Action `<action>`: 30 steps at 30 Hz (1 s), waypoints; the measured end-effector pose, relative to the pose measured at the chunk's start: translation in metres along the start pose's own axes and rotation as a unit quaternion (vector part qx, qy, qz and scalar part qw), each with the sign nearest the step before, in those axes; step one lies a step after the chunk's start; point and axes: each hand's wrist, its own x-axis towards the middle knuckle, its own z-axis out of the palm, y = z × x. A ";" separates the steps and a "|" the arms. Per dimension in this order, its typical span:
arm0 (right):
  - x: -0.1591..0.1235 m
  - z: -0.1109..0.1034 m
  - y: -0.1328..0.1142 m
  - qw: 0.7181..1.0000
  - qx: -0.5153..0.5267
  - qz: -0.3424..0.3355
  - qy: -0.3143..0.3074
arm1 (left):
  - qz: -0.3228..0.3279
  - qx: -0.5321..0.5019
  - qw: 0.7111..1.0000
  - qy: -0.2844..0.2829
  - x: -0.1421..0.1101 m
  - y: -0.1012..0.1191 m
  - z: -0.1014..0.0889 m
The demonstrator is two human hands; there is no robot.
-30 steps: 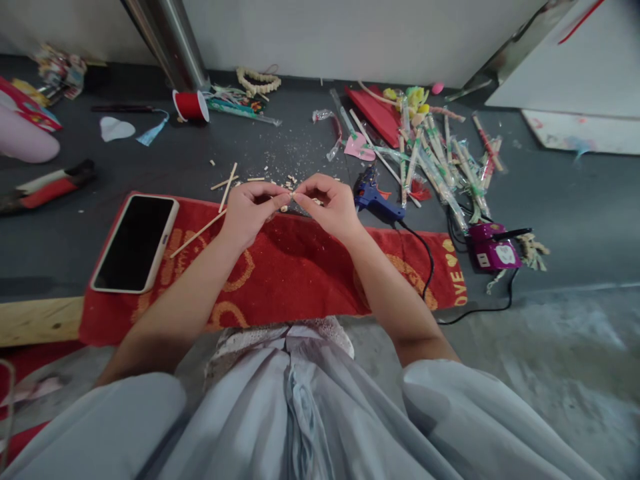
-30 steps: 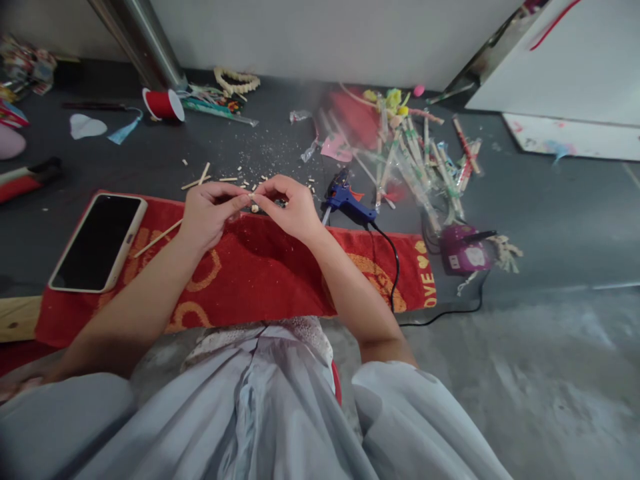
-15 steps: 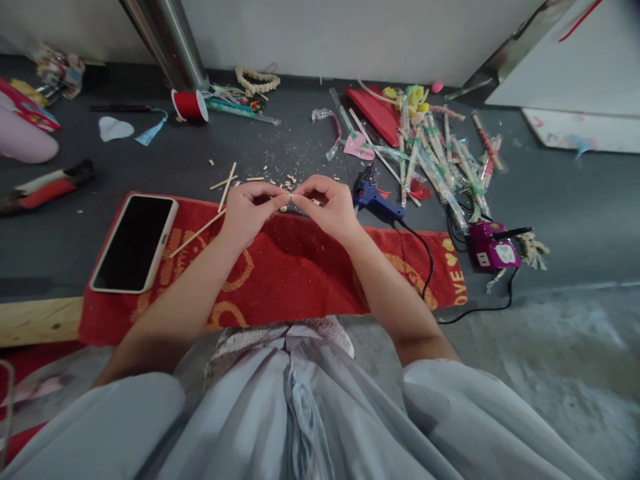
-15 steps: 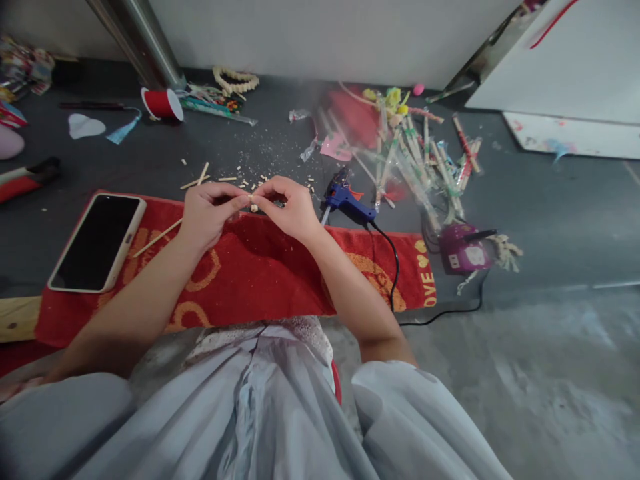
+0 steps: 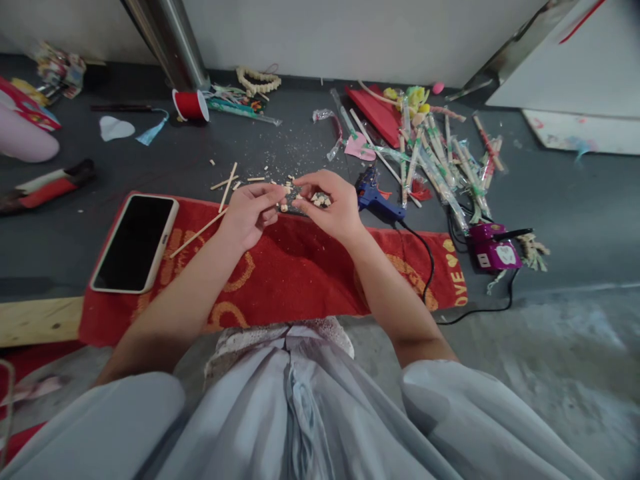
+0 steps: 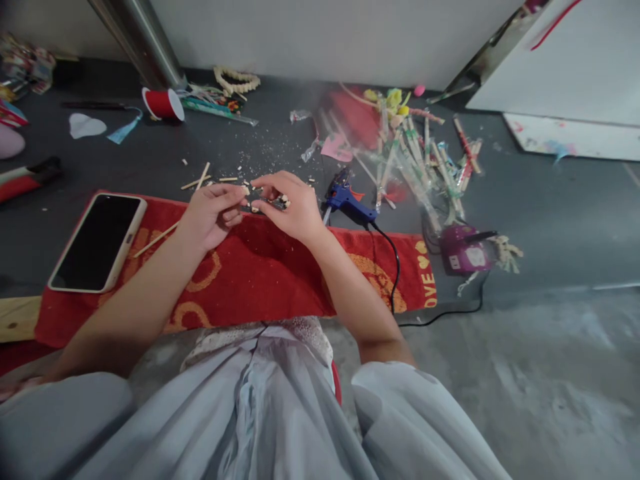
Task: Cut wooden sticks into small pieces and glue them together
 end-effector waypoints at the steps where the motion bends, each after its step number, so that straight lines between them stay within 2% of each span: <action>1: 0.000 0.000 -0.001 1.000 -0.010 -0.015 -0.006 | -0.017 -0.014 1.000 -0.001 0.000 0.001 0.000; 4: 0.000 0.001 -0.002 0.999 -0.019 -0.042 -0.018 | -0.052 -0.035 0.998 -0.003 0.000 0.002 -0.002; 8: -0.001 0.002 0.000 0.999 -0.025 -0.038 -0.029 | -0.069 -0.034 0.997 -0.020 -0.001 0.001 -0.003; 12: -0.001 0.003 0.001 0.998 -0.027 -0.040 -0.038 | -0.079 -0.021 0.996 -0.026 -0.002 0.001 -0.002; 24: -0.001 0.003 0.000 0.992 -0.063 -0.105 -0.024 | -0.101 -0.011 0.994 -0.036 -0.004 0.004 0.000; 30: -0.001 0.002 0.002 0.992 -0.075 -0.101 -0.030 | -0.100 -0.007 0.994 -0.040 -0.003 0.004 -0.001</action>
